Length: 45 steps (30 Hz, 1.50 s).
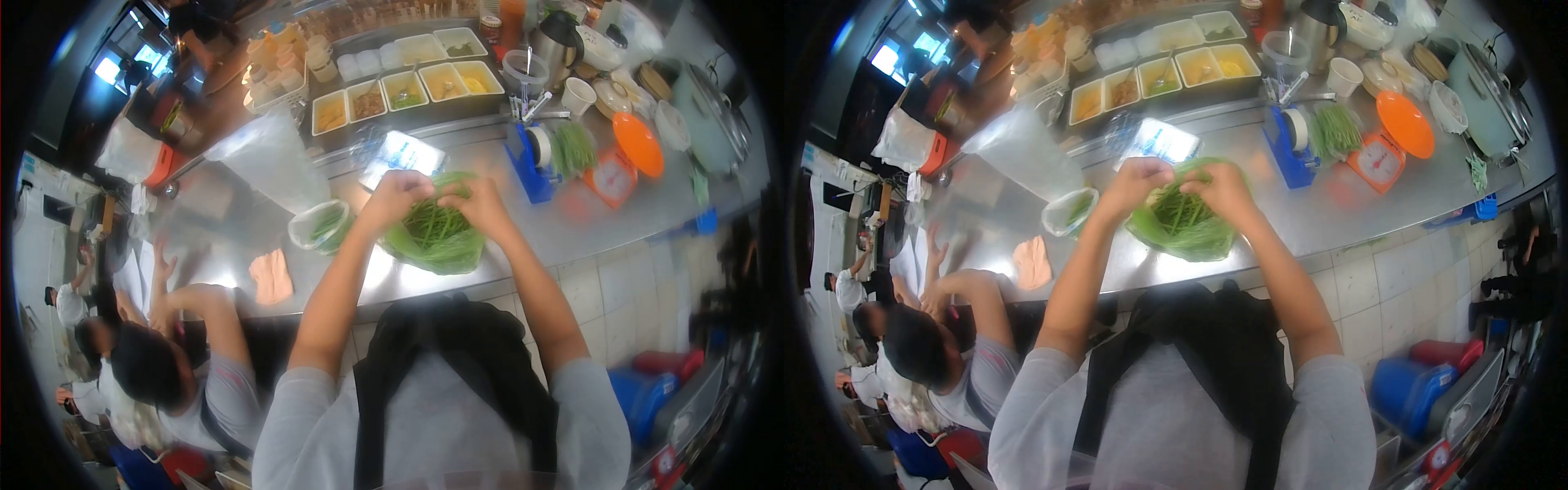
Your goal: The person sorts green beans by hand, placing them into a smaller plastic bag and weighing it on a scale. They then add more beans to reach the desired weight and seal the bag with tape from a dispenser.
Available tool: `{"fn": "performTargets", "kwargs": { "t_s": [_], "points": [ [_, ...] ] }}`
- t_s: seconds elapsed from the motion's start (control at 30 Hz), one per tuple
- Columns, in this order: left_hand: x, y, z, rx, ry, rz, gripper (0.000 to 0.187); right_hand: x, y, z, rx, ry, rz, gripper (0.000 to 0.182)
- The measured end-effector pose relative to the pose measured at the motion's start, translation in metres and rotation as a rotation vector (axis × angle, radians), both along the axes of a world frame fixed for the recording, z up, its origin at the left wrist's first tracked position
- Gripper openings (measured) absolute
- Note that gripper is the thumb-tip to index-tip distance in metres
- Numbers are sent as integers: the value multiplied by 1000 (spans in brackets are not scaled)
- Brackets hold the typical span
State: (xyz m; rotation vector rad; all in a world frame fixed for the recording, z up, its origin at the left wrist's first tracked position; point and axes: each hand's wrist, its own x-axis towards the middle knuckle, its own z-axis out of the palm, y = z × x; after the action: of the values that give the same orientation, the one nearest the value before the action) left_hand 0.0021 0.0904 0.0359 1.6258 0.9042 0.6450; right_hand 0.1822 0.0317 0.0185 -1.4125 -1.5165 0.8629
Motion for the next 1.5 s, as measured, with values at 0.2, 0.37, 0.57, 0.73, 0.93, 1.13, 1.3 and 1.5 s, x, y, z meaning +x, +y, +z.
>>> {"fn": "performTargets", "kwargs": {
  "t_s": [0.2, 0.37, 0.57, 0.73, 0.93, 1.13, 1.3, 1.5],
  "points": [
    [-12, 1, -20, -596, -415, -176, 3, -5, 0, 8, -51, 44, 20, 13],
    [2, -23, -24, -219, -28, 23, 15, 1, 7, -7, -5, 276, -153, 16],
    [9, -33, -37, 134, 226, 211, 11, 5, 6, -16, 168, 194, -349, 19],
    [3, -32, -20, 749, 511, 201, 11, -4, -15, 24, 525, -623, -162, 19],
    [12, -45, -16, 113, 23, 434, 9, -10, -2, -15, 72, -6, -50, 17],
    [6, -86, -46, 707, 787, 275, 19, -2, 1, -19, 80, -12, -221, 22],
    [4, -75, -31, 492, 748, 214, 18, 2, -2, -25, 23, -52, -39, 23],
    [-2, -70, -34, 560, 797, 126, 8, -6, -14, 2, 132, -265, 193, 17]
  ]
}}
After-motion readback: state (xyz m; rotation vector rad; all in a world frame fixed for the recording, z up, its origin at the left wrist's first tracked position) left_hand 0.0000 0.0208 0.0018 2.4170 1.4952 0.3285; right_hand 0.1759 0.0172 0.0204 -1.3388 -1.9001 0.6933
